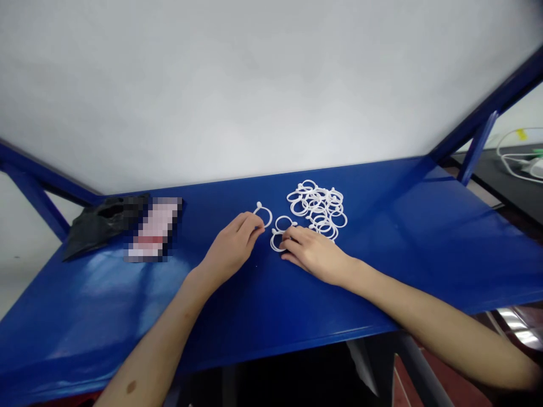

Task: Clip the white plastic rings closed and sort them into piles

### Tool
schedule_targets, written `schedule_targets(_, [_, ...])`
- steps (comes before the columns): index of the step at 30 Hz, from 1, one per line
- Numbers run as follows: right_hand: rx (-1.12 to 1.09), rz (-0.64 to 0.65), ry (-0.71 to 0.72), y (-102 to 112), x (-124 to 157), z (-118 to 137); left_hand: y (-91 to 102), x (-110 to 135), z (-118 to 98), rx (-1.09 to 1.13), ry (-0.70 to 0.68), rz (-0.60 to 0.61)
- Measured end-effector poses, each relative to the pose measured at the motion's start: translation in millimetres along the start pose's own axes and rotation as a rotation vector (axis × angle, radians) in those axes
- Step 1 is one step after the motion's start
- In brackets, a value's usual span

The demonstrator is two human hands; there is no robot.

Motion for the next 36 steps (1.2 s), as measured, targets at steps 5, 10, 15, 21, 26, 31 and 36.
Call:
schedule_targets(5, [-0.05, -0.046, -0.038, 17, 1, -5, -7.7, 7, -20, 0.009, -0.115, 0.051])
schedule_targets(10, [-0.097, -0.035, -0.057, 22, 4, -9, -18.7, 14, -37, -0.071, -0.24, 0.051])
schedule_targets(15, [-0.18, -0.02, -0.086, 13, 7, -11, -12.0, 12, -35, -0.194, -0.195, -0.059])
schedule_targets(21, [-0.086, -0.106, -0.053, 22, 4, -10, 9.8, 5, -13, -0.172, 0.032, -0.218])
schedule_targets(26, [-0.017, -0.11, -0.025, 15, -3, -8, 6.9, 5, -22, -0.18, -0.039, -0.185])
schedule_targets(31, [-0.025, -0.058, -0.013, -1, -8, -6, -4.2, 7, -29, -0.189, -0.095, -0.09])
schedule_targets(36, [-0.068, -0.063, -0.043, -4, -6, -8, -21.0, 10, -29, -0.124, -0.153, 0.036])
Point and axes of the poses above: each hand's wrist, its own x-axis away from the middle knuckle, its own y-axis out of the back of the hand, z = x × y, the point moved 8 cm from there along -x, towards the middle knuckle, and after that the axes turned 5 degrees about y, right-handed, at the moved point
